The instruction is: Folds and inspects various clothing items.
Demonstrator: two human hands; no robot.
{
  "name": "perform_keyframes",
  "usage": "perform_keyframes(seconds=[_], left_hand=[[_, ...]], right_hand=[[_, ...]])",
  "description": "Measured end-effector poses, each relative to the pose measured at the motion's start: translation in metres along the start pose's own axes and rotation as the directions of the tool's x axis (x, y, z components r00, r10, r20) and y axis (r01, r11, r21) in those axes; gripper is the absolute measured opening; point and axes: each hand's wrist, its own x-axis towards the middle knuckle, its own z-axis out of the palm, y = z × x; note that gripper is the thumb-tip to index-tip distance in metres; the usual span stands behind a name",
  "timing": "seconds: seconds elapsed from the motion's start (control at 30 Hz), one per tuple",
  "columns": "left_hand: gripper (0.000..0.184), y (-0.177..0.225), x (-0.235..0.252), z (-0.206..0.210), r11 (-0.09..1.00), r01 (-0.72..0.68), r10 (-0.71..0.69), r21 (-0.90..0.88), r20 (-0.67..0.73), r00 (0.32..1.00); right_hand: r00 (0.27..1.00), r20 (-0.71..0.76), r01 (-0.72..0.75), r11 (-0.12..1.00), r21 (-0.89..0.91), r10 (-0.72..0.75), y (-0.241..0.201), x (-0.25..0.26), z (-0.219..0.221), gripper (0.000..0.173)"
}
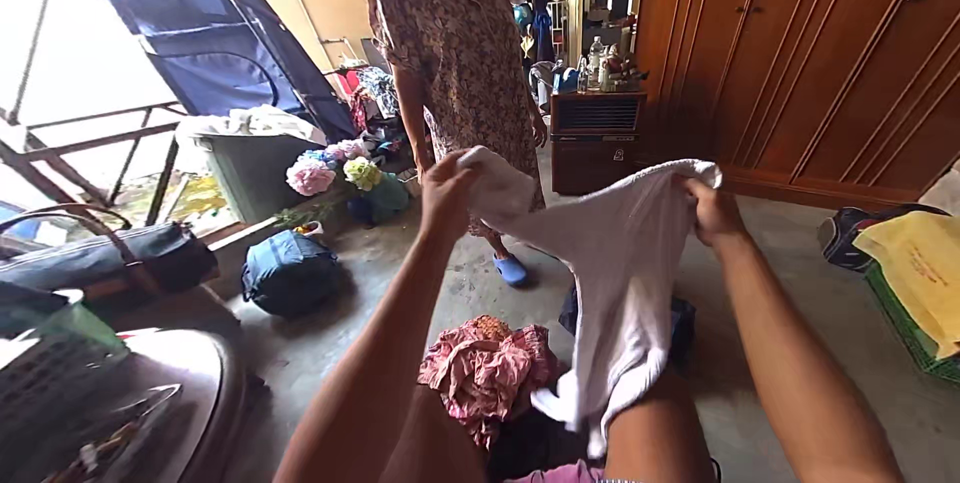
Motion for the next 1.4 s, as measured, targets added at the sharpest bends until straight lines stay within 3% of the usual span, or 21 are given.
perform_keyframes(seconds=[0.1,0.23,0.33,0.43,0.5,0.57,0.67,0.8,0.83,0.9,0.93,1.0,1.07,1.17,1.23,1.3,1.4], left_hand=[[0.028,0.008,0.018,-0.041,0.997,0.074,-0.070,0.011,-0.210,0.975],[0.026,0.007,0.024,-0.077,0.975,0.222,-0.217,-0.025,-0.350,0.911],[0.026,-0.003,0.024,-0.089,0.961,0.271,-0.269,-0.045,-0.360,0.893],[0.038,-0.014,0.009,-0.077,0.965,0.260,-0.260,-0.028,-0.211,0.942],[0.053,-0.016,-0.011,-0.052,0.969,0.238,-0.239,0.067,0.006,0.971],[0.060,-0.015,-0.036,-0.016,0.968,0.155,-0.194,0.196,0.203,0.960],[0.055,-0.009,-0.068,0.050,0.960,-0.031,-0.070,0.279,0.344,0.936],[0.099,-0.011,-0.060,0.079,0.962,-0.079,-0.058,0.262,0.479,0.876],[0.093,-0.012,-0.053,0.077,0.981,-0.040,-0.067,0.192,0.521,0.851],[0.043,-0.008,-0.050,0.076,0.993,0.117,-0.101,0.013,0.601,0.793],[0.028,-0.004,-0.052,0.078,0.977,0.204,-0.126,-0.053,0.629,0.767],[0.030,0.002,-0.058,0.082,0.952,0.289,-0.173,-0.103,0.597,0.784],[0.029,0.003,-0.056,0.078,0.978,0.207,-0.167,-0.025,0.500,0.850],[0.032,0.009,-0.052,0.063,0.984,0.091,-0.139,0.153,0.343,0.929],[0.036,0.017,-0.049,0.053,0.975,0.117,-0.168,0.186,0.290,0.942],[0.036,0.024,-0.045,0.041,0.973,0.140,-0.191,0.184,0.299,0.935],[0.032,0.026,-0.036,0.019,0.969,0.142,-0.206,0.203,0.340,0.918]], right_hand=[[0.994,-0.112,-0.030,0.994,-0.106,0.019,0.001,0.026,-0.027,0.021],[0.999,0.004,0.044,0.968,-0.245,-0.045,-0.013,0.038,-0.042,0.018],[0.997,0.062,-0.032,0.972,-0.234,0.048,-0.037,0.038,-0.031,0.026],[0.950,0.313,0.008,0.996,-0.085,0.019,-0.054,0.035,-0.013,0.033],[0.888,0.457,0.047,0.999,0.008,-0.046,-0.064,0.029,0.011,0.037],[0.850,0.518,0.066,0.996,0.065,-0.090,-0.074,0.018,0.041,0.043],[0.814,0.559,0.160,0.986,0.045,-0.158,-0.087,0.007,0.081,0.029],[0.751,0.643,0.235,0.971,-0.046,-0.151,-0.100,0.012,0.104,0.029],[0.731,0.668,0.224,0.974,-0.041,-0.140,-0.101,0.016,0.103,0.032],[0.704,0.705,0.109,0.994,0.020,-0.092,-0.100,0.021,0.098,0.037],[0.689,0.722,0.038,0.998,0.058,-0.069,-0.097,0.022,0.096,0.035],[0.609,0.791,-0.043,0.994,0.103,-0.055,-0.085,0.025,0.091,0.030],[0.542,0.840,-0.018,1.000,0.012,-0.001,-0.074,0.028,0.083,0.025],[0.629,0.758,0.259,0.872,-0.415,0.173,-0.050,0.028,0.082,0.012],[0.642,0.730,0.306,0.796,-0.523,0.234,-0.023,0.021,0.085,0.008],[0.619,0.754,0.173,0.899,-0.402,0.218,-0.004,0.005,0.084,0.014],[0.706,0.704,0.007,0.994,-0.113,0.075,-0.001,-0.007,0.076,0.016]])
